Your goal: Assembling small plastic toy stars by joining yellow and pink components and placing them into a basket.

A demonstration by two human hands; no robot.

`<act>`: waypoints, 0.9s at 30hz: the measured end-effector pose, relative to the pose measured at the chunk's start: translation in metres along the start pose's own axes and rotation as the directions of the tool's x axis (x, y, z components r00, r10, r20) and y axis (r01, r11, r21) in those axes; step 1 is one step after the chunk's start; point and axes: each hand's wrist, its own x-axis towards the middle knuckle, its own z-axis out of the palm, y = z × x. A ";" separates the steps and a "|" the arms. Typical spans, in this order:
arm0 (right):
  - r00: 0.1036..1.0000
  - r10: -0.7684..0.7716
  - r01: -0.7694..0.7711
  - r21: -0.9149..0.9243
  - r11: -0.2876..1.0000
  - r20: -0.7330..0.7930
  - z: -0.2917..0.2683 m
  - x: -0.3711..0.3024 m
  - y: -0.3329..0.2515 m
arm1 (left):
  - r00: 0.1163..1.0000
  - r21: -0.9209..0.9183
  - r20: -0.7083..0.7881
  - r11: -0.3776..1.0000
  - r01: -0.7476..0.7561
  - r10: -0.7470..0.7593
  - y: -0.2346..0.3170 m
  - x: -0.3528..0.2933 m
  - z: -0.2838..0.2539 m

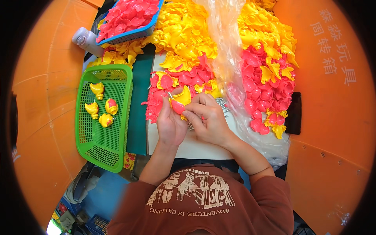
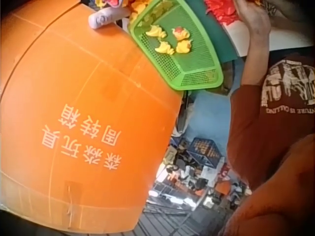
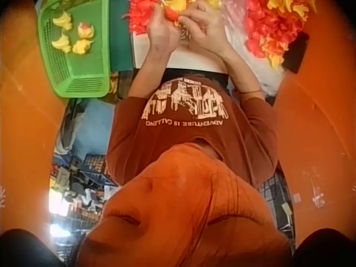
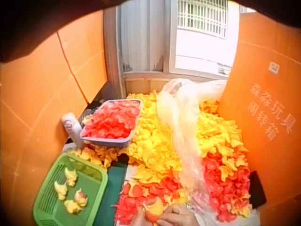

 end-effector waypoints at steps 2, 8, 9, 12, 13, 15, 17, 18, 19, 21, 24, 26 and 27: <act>1.000 -0.029 0.030 -0.030 0.999 0.011 0.000 0.000 0.000 | 1.000 0.019 -0.006 1.000 0.003 -0.003 -0.001 0.000 0.000; 0.998 -0.038 0.036 -0.038 0.999 -0.049 0.002 -0.002 -0.001 | 0.999 0.037 0.046 0.999 -0.011 0.010 -0.001 -0.001 0.001; 0.998 -0.040 0.038 -0.039 0.999 -0.056 0.001 -0.002 0.000 | 0.999 0.037 0.047 0.999 -0.010 0.008 -0.001 -0.001 0.001; 0.996 -0.053 0.049 -0.054 0.997 -0.075 0.001 -0.002 -0.002 | 0.997 0.011 0.072 1.000 0.014 -0.015 -0.001 -0.002 0.005; 0.994 -0.063 0.057 -0.069 0.996 -0.086 0.001 -0.002 -0.003 | 0.998 -0.015 0.054 1.000 0.012 -0.011 -0.001 -0.003 0.008; 0.993 -0.081 0.072 -0.107 0.992 -0.083 0.002 -0.003 -0.006 | 0.999 -0.039 0.036 0.999 0.009 -0.007 -0.001 -0.004 0.010; 0.992 -0.097 0.084 -0.147 0.986 -0.080 0.001 -0.003 -0.006 | 0.998 -0.053 0.060 0.998 0.015 -0.012 0.000 -0.005 0.010; 0.990 -0.124 0.113 -0.152 0.982 -0.065 0.000 -0.003 -0.005 | 0.998 -0.052 0.061 0.998 0.017 -0.014 0.000 -0.005 0.010; 0.987 -0.151 0.141 -0.156 0.978 -0.050 -0.001 -0.002 -0.005 | 0.997 -0.058 0.069 0.998 0.032 -0.028 0.000 -0.005 0.009; 0.983 -0.175 0.165 -0.152 0.974 -0.049 -0.002 -0.002 -0.005 | 0.996 -0.063 0.075 0.997 0.045 -0.041 0.001 -0.006 0.009; 0.976 -0.216 0.209 -0.145 0.967 -0.038 -0.004 -0.002 -0.007 | 0.993 -0.082 0.095 0.994 0.073 -0.065 0.003 -0.007 0.009; 0.972 -0.233 0.226 -0.141 0.964 -0.029 -0.005 -0.002 -0.008 | 0.990 -0.073 0.103 0.992 0.099 -0.092 0.003 -0.008 0.009; 0.971 -0.238 0.231 -0.154 0.961 -0.028 -0.006 -0.003 -0.009 | 0.990 -0.073 0.104 0.992 0.100 -0.092 0.003 -0.008 0.008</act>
